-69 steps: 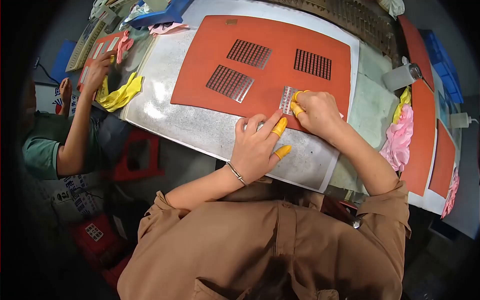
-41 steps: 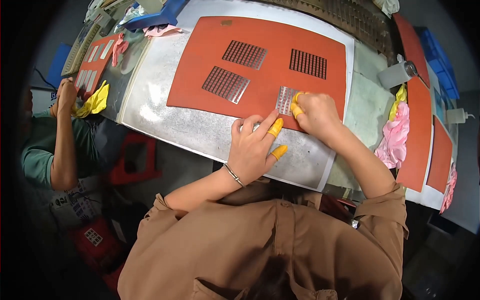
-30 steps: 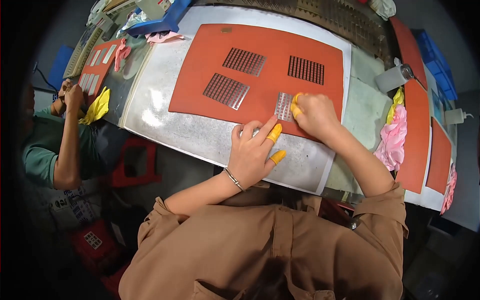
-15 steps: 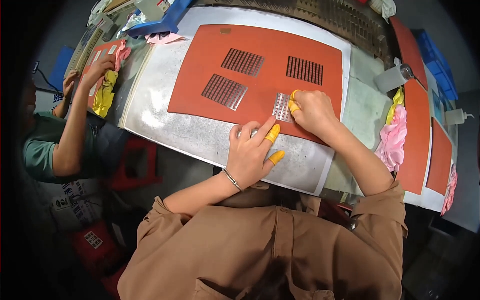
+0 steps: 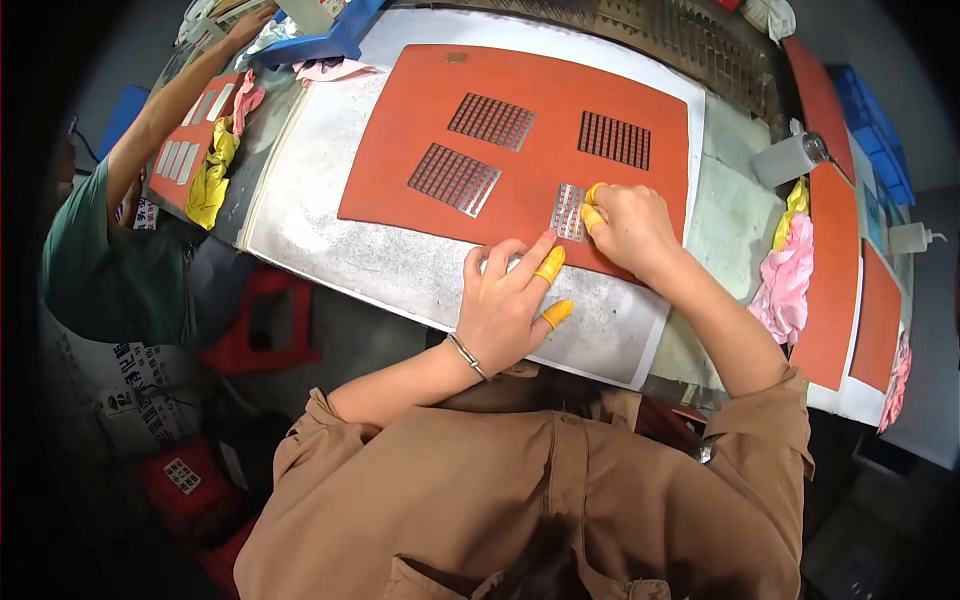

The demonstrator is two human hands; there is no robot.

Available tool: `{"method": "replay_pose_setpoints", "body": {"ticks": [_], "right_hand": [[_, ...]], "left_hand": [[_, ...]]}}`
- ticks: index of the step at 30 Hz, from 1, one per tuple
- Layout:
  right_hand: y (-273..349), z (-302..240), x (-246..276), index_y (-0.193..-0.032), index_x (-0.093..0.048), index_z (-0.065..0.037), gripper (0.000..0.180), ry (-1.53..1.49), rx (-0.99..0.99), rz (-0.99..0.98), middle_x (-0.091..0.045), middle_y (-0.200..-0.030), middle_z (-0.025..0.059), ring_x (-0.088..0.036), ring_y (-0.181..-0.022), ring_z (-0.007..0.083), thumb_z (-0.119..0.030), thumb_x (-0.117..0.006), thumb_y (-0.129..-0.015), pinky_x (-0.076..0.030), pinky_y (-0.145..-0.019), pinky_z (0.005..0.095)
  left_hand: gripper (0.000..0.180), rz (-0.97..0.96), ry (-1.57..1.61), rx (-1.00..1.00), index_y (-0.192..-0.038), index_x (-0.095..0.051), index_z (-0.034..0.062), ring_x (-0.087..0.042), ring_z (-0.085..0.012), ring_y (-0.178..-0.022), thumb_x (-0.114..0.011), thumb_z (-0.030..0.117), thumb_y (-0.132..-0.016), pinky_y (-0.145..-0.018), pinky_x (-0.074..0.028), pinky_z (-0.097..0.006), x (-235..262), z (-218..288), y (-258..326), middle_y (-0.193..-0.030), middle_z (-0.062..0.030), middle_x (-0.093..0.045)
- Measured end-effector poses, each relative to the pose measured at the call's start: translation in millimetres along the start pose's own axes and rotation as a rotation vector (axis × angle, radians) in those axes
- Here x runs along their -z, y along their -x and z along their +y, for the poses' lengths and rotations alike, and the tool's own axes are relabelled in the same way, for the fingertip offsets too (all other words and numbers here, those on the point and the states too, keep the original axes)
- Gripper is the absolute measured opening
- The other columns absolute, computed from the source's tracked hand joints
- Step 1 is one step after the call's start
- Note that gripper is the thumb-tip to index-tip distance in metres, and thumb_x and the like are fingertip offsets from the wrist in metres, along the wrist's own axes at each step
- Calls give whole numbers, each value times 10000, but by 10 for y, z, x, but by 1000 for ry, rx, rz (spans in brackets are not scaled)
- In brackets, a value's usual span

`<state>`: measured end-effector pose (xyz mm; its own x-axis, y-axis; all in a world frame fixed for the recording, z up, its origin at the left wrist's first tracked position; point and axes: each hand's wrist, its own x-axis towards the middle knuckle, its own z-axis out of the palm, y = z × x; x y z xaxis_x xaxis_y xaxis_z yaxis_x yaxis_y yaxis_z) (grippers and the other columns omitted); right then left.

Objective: The person cleans small metal plates with a pink cloth and a cleaning solution at a workshop table.

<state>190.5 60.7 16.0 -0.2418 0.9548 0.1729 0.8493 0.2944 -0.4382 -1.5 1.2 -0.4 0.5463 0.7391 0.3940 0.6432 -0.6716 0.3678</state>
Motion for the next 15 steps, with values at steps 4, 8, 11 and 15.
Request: {"method": "replay_pose_setpoints", "body": {"ticks": [4,8,11,15], "right_hand": [[192,-112,-8,-685,-594,-10,115,53,74,-114,-595,-644,191,-590,-608,360,-110,-586,-740,-463,-553,452],[-65,54,25,-680,-604,-31,89,15,-38,3,-621,-672,176,-616,-650,361,-109,-564,-685,-488,-597,470],[3,8,-4,-686,-608,-33,107,40,13,-67,-621,-678,173,-615,-652,362,-117,-550,-719,-486,-594,474],[-18,54,-16,-677,-599,-30,111,31,110,-20,-612,-666,176,-609,-641,366,-101,-536,-733,-481,-587,475]], "left_hand": [[447,-13,-6,4,-1062,-605,16,-456,-269,-995,-669,285,-710,-861,-314,-421,-8,-10,38,-1302,-76,-497],[448,-25,8,4,-1062,-605,18,-456,-269,-992,-671,284,-708,-864,-314,-418,5,23,35,-1299,-74,-499],[458,-1,-2,-2,-1071,-602,22,-459,-266,-988,-673,287,-704,-864,-315,-415,-10,-21,27,-1290,-70,-507],[457,-14,-25,19,-1067,-603,26,-456,-266,-994,-680,282,-697,-869,-314,-410,10,21,17,-1292,-66,-506]]}}
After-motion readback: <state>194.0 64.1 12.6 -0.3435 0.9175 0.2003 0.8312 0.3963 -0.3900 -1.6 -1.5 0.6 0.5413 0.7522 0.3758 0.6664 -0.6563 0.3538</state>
